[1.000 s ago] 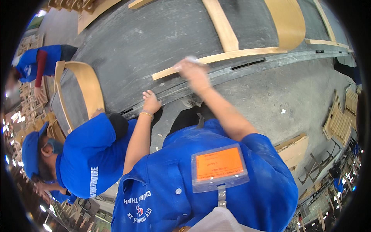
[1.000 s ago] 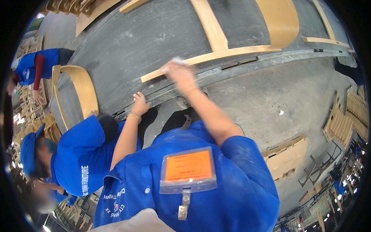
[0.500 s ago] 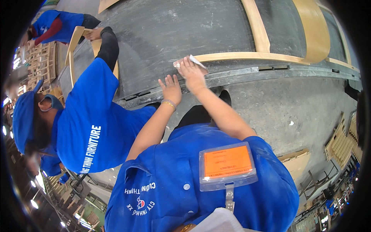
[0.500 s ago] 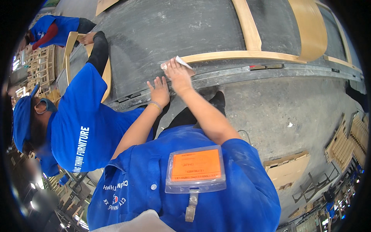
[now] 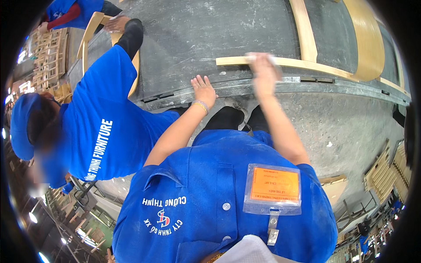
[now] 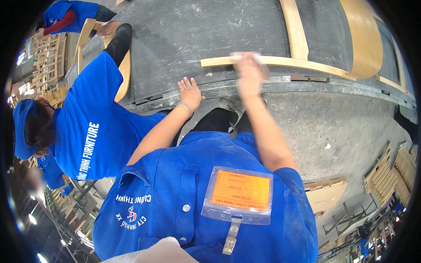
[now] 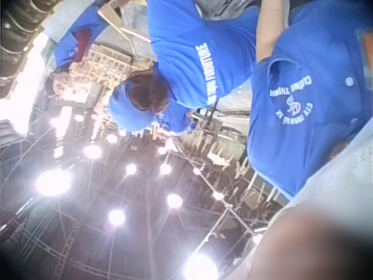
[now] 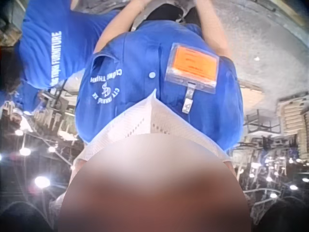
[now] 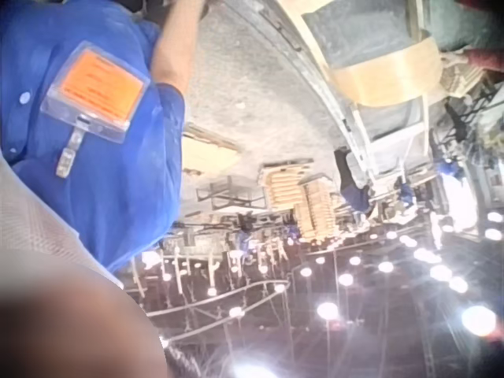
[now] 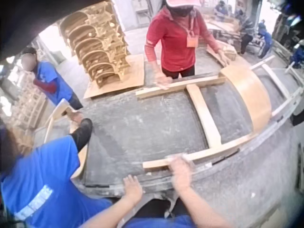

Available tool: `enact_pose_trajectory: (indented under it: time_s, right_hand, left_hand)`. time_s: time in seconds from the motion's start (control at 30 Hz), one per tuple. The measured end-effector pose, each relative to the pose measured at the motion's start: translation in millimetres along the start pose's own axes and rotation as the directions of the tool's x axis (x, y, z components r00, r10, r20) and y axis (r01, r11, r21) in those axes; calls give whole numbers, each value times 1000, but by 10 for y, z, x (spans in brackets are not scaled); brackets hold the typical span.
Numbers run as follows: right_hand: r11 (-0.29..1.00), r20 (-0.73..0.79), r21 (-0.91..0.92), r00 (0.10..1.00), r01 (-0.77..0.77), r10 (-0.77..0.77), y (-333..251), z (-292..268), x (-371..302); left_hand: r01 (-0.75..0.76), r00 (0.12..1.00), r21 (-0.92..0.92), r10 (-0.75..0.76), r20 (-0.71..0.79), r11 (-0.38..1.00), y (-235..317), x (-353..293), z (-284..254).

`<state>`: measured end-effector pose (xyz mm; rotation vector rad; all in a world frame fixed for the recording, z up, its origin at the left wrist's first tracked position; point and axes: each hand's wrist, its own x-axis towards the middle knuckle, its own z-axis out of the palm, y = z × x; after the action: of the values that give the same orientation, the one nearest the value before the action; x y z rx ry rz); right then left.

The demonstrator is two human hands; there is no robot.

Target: The person sands wooden chair frames using a sanding block, moving along edges and surfaces. Other workers in blue uniforms also sand nearby frames on a long workbench in a busy factory.

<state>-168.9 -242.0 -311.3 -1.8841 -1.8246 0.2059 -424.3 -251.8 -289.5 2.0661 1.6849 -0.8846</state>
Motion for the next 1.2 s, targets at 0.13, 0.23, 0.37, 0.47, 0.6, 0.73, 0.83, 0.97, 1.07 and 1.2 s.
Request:
enact_pose_trajectory:
  time_s: [0.13, 0.23, 0.37, 0.47, 0.6, 0.73, 0.83, 0.97, 1.07, 1.2]
  right_hand:
    - [972, 167, 130, 962, 195, -215, -455, 244, 4]
    - [913, 113, 377, 971, 157, -213, 459, -334, 169]
    - [991, -58, 132, 998, -11, 19, 2095, -1524, 223]
    - [968, -122, -191, 983, -161, 139, 2753, -1985, 182]
    - [999, -105, 14, 993, -49, 50, 2407, -1514, 172]
    - [962, 87, 83, 960, 260, -267, 979, -416, 47]
    - [920, 155, 216, 919, 326, -362, 24, 143, 137]
    - [888, 187, 242, 879, 390, -438, -559, 382, 291]
    - [859, 202, 313, 856, 405, -477, -325, 241, 308]
    - [918, 175, 293, 929, 268, -327, 740, -332, 204]
  left_hand:
    - [68, 997, -42, -66, 42, 997, 41, 65, 35]
    - [102, 993, -77, -98, 58, 992, 83, 110, 23]
    - [95, 995, -140, -91, 40, 986, 72, 63, -3]
    - [88, 996, -228, -81, 40, 970, 64, 0, 3]
    - [133, 991, -247, -132, 23, 960, 141, 1, 48]
    - [154, 988, -172, -149, 43, 973, 165, 42, 82]
    - [133, 990, -180, -121, 77, 975, 120, 42, 52]
    - [84, 993, -94, -75, 92, 992, 54, -4, -170]
    - [183, 957, -139, -144, 253, 973, 25, 150, -589]
    - [-97, 966, -504, -41, -256, 858, 276, 250, -1013]
